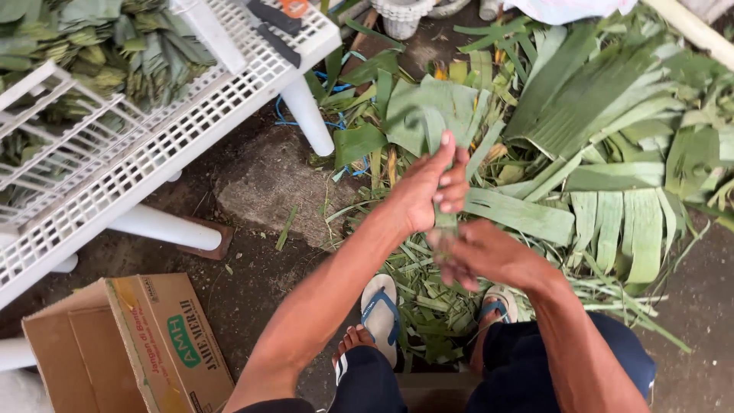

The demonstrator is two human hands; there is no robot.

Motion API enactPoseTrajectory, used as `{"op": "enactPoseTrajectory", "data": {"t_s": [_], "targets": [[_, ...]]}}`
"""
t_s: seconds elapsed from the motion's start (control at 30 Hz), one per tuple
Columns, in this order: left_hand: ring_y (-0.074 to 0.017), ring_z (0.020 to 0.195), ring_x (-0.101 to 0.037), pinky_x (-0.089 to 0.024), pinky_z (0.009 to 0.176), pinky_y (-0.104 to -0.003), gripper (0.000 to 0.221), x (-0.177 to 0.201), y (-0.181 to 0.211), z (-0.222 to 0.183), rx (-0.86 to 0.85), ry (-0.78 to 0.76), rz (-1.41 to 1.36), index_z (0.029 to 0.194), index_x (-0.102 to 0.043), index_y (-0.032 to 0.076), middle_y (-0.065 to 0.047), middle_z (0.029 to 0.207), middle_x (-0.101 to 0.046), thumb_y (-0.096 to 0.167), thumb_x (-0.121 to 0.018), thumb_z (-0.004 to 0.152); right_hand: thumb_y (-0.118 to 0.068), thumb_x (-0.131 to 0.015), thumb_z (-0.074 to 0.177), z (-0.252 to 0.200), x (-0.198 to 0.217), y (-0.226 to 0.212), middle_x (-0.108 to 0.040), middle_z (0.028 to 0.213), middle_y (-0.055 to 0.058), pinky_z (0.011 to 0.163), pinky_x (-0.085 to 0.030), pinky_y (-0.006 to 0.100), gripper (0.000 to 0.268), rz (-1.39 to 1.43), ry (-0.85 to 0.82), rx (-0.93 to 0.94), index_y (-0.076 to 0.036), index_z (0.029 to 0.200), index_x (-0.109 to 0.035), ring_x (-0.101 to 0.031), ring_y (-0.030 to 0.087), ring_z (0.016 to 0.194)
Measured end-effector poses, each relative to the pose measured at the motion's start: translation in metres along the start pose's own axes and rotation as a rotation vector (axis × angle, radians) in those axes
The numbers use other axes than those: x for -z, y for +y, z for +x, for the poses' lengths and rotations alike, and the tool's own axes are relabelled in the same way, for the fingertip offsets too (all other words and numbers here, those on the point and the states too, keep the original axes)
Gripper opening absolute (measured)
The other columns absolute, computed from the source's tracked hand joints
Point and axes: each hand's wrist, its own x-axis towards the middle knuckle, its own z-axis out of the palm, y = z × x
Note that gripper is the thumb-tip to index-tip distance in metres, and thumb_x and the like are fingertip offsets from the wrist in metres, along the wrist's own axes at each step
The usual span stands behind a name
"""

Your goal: Tearing banana leaves into strips and trimming them to size using a knife.

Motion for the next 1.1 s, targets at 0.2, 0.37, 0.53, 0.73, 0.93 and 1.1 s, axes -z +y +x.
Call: {"op": "enactPoseTrajectory", "data": {"t_s": [0.2, 0.37, 0.53, 0.73, 0.93, 1.1], "targets": [[-0.0034, 0.043, -0.031, -0.033, 0.039, -0.025, 0.056, 0.103, -0.049, -0.009, 0.249, 0.192, 0.076, 0.106, -0.057, 0.014, 0.011, 0.062, -0.034, 0.067, -0.040, 0.102, -0.035, -0.057, 0.095, 0.027, 0.004, -0.061, -0.071, 0.067, 0.024, 0.058, -0.051, 0.044, 0.040, -0.749, -0.007, -0.002, 0.003, 0.093, -0.070, -0.065, 0.031, 0.057], [-0.0056, 0.044, -0.028, -0.028, 0.040, -0.026, 0.075, 0.155, -0.061, -0.021, 0.293, 0.295, -0.082, 0.109, -0.055, 0.014, 0.007, 0.066, -0.030, 0.079, -0.020, 0.096, -0.051, -0.053, 0.095, 0.108, -0.035, -0.144, -0.072, 0.112, 0.022, 0.091, -0.052, 0.057, 0.061, -0.917, 0.294, 0.295, -0.007, 0.136, -0.062, -0.073, 0.039, 0.100], [-0.0071, 0.044, -0.025, -0.024, 0.039, -0.026, 0.072, 0.137, -0.031, -0.038, 0.411, 0.524, -0.205, 0.097, -0.060, 0.013, 0.006, 0.061, -0.035, 0.075, -0.024, 0.102, -0.040, -0.045, 0.109, 0.208, -0.091, -0.198, -0.048, 0.141, 0.024, 0.082, -0.049, 0.067, 0.053, -1.091, 0.451, 0.550, -0.005, 0.149, -0.044, -0.054, 0.047, 0.121], [-0.0089, 0.041, -0.022, -0.023, 0.039, -0.028, 0.083, 0.148, -0.023, -0.047, 0.366, 0.481, -0.203, 0.092, -0.060, 0.011, 0.004, 0.058, -0.034, 0.086, -0.025, 0.092, -0.035, -0.061, 0.107, 0.292, -0.108, -0.195, -0.052, 0.131, 0.024, 0.083, -0.059, 0.053, 0.041, -1.309, 0.567, 0.428, -0.001, 0.129, -0.061, -0.062, 0.037, 0.098], [-0.0083, 0.041, -0.024, -0.023, 0.039, -0.027, 0.083, 0.152, -0.024, -0.045, 0.395, 0.544, -0.216, 0.096, -0.065, 0.014, 0.006, 0.058, -0.036, 0.084, -0.021, 0.094, -0.013, -0.064, 0.100, 0.297, -0.080, -0.192, -0.062, 0.100, 0.021, 0.067, -0.054, 0.048, 0.015, -1.205, 0.409, 0.605, 0.002, 0.095, -0.066, -0.061, 0.035, 0.090], [-0.0088, 0.043, -0.027, -0.025, 0.040, -0.028, 0.075, 0.152, -0.035, -0.023, 0.408, 0.484, -0.291, 0.102, -0.066, 0.015, 0.006, 0.058, -0.038, 0.077, -0.025, 0.100, -0.015, -0.056, 0.102, 0.215, -0.082, -0.182, -0.062, 0.091, 0.012, 0.068, -0.044, 0.045, 0.018, -1.000, 0.279, 0.494, 0.001, 0.110, -0.060, -0.052, 0.027, 0.086]]}}
